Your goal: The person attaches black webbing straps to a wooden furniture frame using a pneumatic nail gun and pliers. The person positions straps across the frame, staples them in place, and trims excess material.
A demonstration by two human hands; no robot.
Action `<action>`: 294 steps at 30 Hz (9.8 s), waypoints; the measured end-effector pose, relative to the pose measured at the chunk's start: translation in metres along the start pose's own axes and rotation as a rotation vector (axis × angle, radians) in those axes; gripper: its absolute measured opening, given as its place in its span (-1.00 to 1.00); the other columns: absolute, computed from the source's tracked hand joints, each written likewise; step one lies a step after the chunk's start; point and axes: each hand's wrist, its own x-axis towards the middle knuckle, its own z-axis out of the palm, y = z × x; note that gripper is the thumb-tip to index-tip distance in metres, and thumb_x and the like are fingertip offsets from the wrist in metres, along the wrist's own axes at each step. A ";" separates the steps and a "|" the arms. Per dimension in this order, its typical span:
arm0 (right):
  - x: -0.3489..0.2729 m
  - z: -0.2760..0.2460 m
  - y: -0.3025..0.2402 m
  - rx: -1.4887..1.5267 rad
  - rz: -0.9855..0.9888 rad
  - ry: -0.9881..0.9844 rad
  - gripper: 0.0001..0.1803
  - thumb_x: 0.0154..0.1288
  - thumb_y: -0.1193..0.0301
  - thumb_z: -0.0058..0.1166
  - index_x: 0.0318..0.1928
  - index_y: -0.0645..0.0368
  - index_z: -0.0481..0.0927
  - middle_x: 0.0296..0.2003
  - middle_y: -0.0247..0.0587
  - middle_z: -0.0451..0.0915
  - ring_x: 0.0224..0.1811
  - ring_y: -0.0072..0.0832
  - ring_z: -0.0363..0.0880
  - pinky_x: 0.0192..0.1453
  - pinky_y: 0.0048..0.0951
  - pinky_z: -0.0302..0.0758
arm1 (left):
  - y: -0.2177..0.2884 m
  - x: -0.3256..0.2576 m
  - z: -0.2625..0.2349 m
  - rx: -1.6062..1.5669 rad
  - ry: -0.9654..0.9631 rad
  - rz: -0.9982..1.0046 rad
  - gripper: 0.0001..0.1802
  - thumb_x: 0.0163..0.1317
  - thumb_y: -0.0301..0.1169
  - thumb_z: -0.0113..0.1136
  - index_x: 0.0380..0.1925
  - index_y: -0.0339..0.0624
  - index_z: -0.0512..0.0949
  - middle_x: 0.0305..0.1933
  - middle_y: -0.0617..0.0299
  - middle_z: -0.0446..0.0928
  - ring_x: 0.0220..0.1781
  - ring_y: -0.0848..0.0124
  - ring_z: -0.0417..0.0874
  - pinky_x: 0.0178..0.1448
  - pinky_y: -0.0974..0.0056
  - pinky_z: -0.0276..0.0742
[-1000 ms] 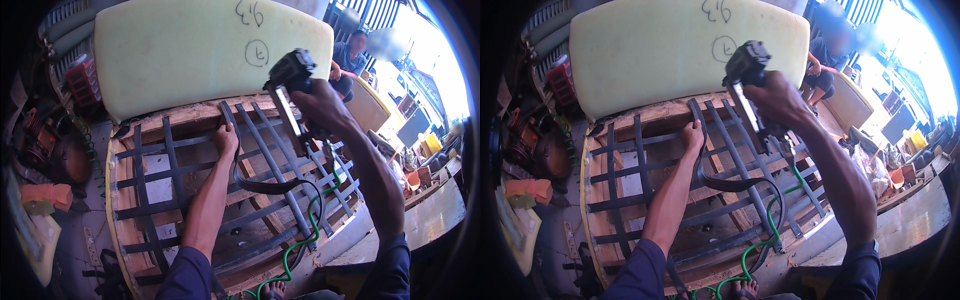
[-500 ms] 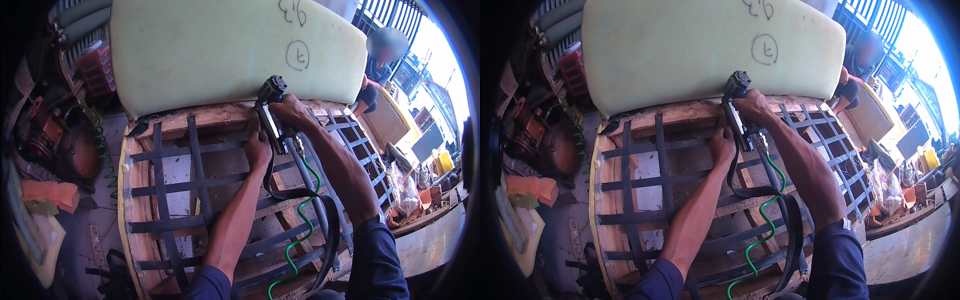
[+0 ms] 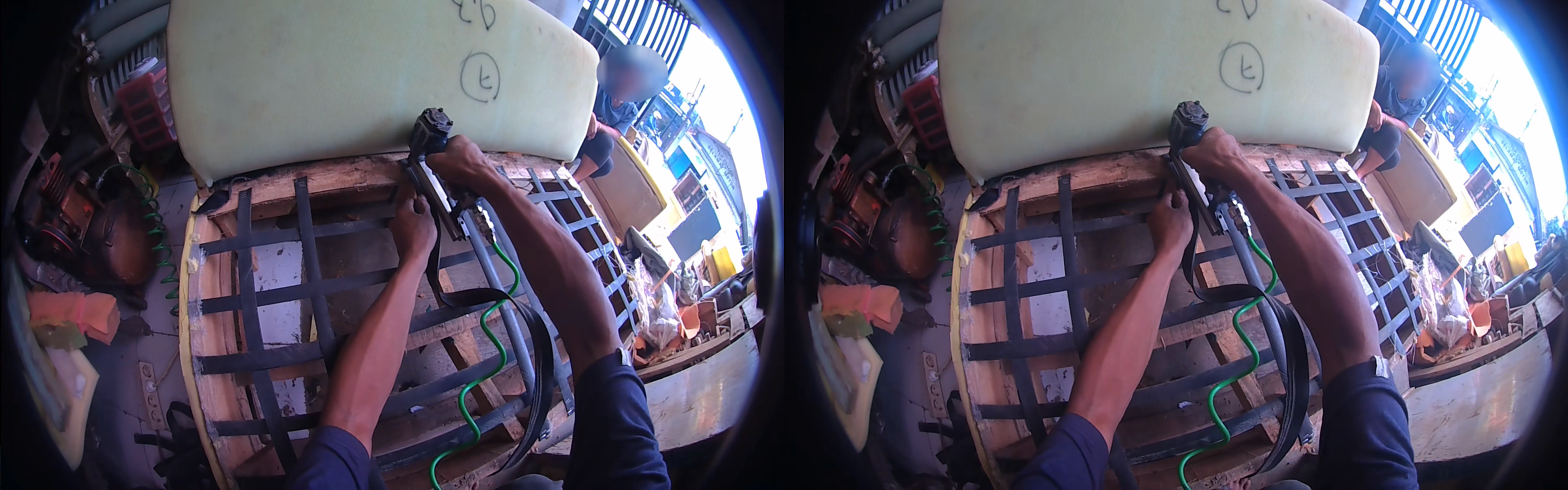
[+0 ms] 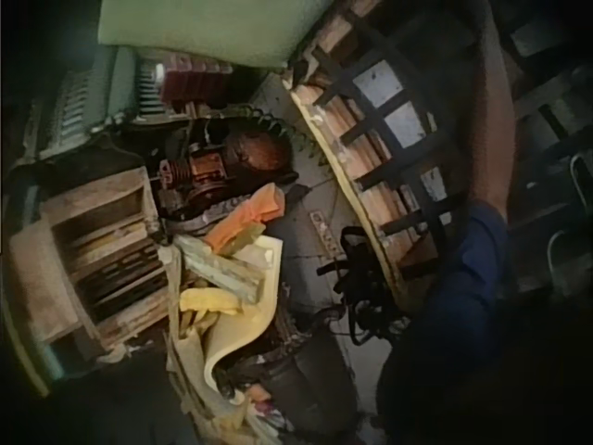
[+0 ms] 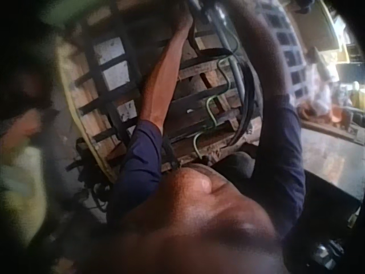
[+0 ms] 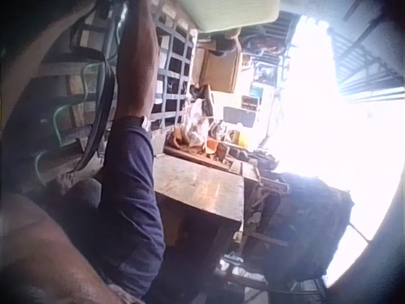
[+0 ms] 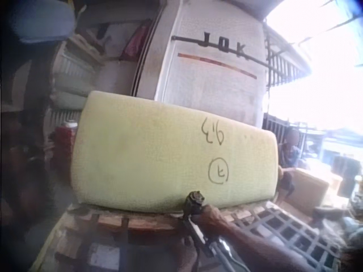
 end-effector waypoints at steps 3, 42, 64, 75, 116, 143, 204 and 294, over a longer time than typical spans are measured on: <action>0.000 -0.001 0.001 0.010 0.001 0.009 -0.56 0.11 0.20 0.28 -0.34 0.47 0.71 -0.45 0.05 0.72 -0.38 -0.24 0.78 -0.23 -0.26 0.68 | 0.003 -0.003 -0.002 0.003 -0.071 -0.033 -0.65 0.49 -0.23 0.04 0.02 -0.28 0.61 -0.04 -0.32 0.64 0.08 -0.25 0.64 0.14 -0.16 0.55; -0.156 -0.071 0.046 0.169 -0.006 0.028 -0.68 0.17 0.29 0.17 -0.35 0.39 0.66 -0.52 -0.10 0.67 -0.57 -0.38 0.66 -0.44 -0.31 0.61 | -0.013 -0.011 0.002 -0.081 -0.058 0.138 -0.68 0.37 -0.16 0.30 -0.26 -0.23 0.59 -0.40 0.06 0.64 -0.36 0.17 0.68 -0.20 0.09 0.57; -0.593 0.006 0.291 1.258 0.684 0.553 -0.73 0.16 0.58 -0.05 -0.10 0.37 0.52 -0.66 -0.24 0.41 -0.82 -0.47 0.36 -0.74 -0.33 0.42 | 0.118 -0.403 -0.123 -0.604 -0.643 -0.694 -0.61 0.60 -0.02 -0.07 -0.14 -0.14 0.43 -0.49 0.14 0.59 -0.54 0.31 0.64 -0.44 0.24 0.58; -0.547 0.023 0.266 1.037 0.510 0.213 -0.67 0.13 0.54 0.08 -0.07 0.31 0.66 -0.43 -0.37 0.62 -0.44 -0.67 0.51 -0.35 -0.49 0.49 | 0.080 -0.476 -0.128 -0.628 -0.727 -0.753 -0.57 0.67 -0.09 -0.27 -0.16 -0.27 0.35 -0.51 0.10 0.54 -0.60 0.40 0.55 -0.37 0.29 0.58; -0.528 -0.045 0.131 0.315 0.287 -0.023 -0.77 0.20 0.42 0.25 -0.20 0.33 0.70 -0.56 0.22 0.61 -0.38 0.06 0.74 -0.36 -0.12 0.59 | -0.052 -0.449 -0.111 -0.212 -0.934 0.306 -0.78 0.40 -0.52 0.12 0.01 -0.22 0.57 -0.11 -0.02 0.67 -0.07 0.00 0.74 0.00 0.04 0.65; -0.577 0.088 0.311 1.156 1.060 0.502 -0.90 0.16 0.49 0.06 -0.45 0.25 0.47 -0.65 -0.24 0.41 -0.76 -0.42 0.40 -0.66 -0.27 0.44 | 0.005 -0.441 -0.126 -0.245 -0.870 0.137 -0.65 0.55 -0.18 0.12 -0.20 -0.27 0.66 -0.38 0.08 0.64 -0.36 0.26 0.67 -0.22 0.16 0.54; -0.512 0.081 0.251 0.648 -0.077 -0.084 -0.79 0.43 0.31 0.19 -0.20 0.17 0.51 -0.51 -0.02 0.63 -0.45 -0.07 0.71 -0.42 -0.15 0.57 | 0.107 -0.476 -0.155 -0.233 -0.594 -0.659 -0.53 0.63 -0.14 -0.08 -0.43 -0.25 0.45 -0.67 0.34 0.34 -0.70 0.58 0.34 -0.62 0.38 0.24; -0.565 0.201 0.392 0.907 1.040 0.453 -0.72 0.18 0.28 0.17 -0.19 0.19 0.58 -0.39 -0.33 0.46 -0.35 -0.50 0.42 -0.24 -0.33 0.40 | 0.299 -0.229 -0.438 -0.162 -0.426 0.298 -0.72 0.30 -0.27 0.25 -0.40 -0.09 0.33 -0.60 0.46 0.13 -0.53 0.62 0.16 -0.33 0.37 0.21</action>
